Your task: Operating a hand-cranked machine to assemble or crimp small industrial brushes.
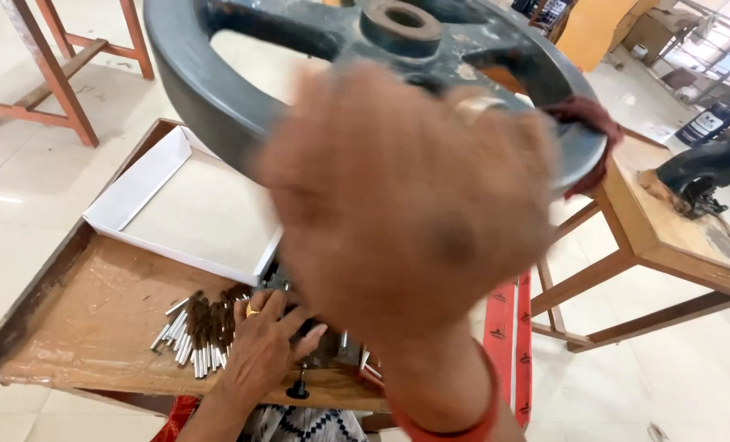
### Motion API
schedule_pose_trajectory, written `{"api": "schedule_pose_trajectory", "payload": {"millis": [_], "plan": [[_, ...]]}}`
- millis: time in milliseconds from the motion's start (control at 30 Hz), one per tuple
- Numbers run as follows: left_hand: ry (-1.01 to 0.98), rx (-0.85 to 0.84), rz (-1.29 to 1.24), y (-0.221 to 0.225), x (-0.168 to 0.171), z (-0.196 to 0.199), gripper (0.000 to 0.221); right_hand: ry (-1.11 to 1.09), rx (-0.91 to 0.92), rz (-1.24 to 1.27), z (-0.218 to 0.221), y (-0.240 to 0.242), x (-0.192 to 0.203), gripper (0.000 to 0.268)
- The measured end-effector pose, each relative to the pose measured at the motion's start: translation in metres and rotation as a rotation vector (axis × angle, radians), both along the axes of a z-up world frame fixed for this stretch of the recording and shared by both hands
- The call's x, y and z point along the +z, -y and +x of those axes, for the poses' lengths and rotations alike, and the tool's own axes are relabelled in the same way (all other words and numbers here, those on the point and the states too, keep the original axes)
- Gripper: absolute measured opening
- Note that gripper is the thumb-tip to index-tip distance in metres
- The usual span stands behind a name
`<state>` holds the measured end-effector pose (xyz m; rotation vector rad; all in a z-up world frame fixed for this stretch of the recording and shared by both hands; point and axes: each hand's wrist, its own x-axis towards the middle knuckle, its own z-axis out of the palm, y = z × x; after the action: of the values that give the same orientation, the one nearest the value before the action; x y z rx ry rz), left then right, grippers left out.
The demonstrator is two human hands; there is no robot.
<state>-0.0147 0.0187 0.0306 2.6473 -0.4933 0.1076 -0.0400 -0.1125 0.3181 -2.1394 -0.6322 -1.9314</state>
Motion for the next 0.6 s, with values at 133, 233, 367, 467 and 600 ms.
{"api": "schedule_pose_trajectory", "payload": {"millis": [133, 233, 367, 467, 600], "plan": [[0.462, 0.003, -0.169, 0.015, -0.001, -0.009, 0.034, 0.110, -0.037, -0.243, -0.005, -0.009, 0.013, 0.033], [0.442, 0.038, -0.223, 0.026, -0.005, -0.008, 0.035, 0.013, 0.327, -0.024, 0.012, 0.054, -0.002, 0.034], [0.496, -0.065, -0.089, 0.055, -0.056, 0.007, 0.046, -0.121, 0.779, 0.232, 0.046, 0.117, -0.010, 0.045], [0.204, -0.296, -0.403, 0.075, -0.013, -0.011, 0.052, -0.087, 0.987, 0.203, 0.071, 0.124, 0.003, 0.041], [0.262, -0.111, -0.225, 0.018, -0.038, 0.001, 0.019, -0.062, 0.989, 0.133, 0.084, 0.119, -0.002, 0.038]]}}
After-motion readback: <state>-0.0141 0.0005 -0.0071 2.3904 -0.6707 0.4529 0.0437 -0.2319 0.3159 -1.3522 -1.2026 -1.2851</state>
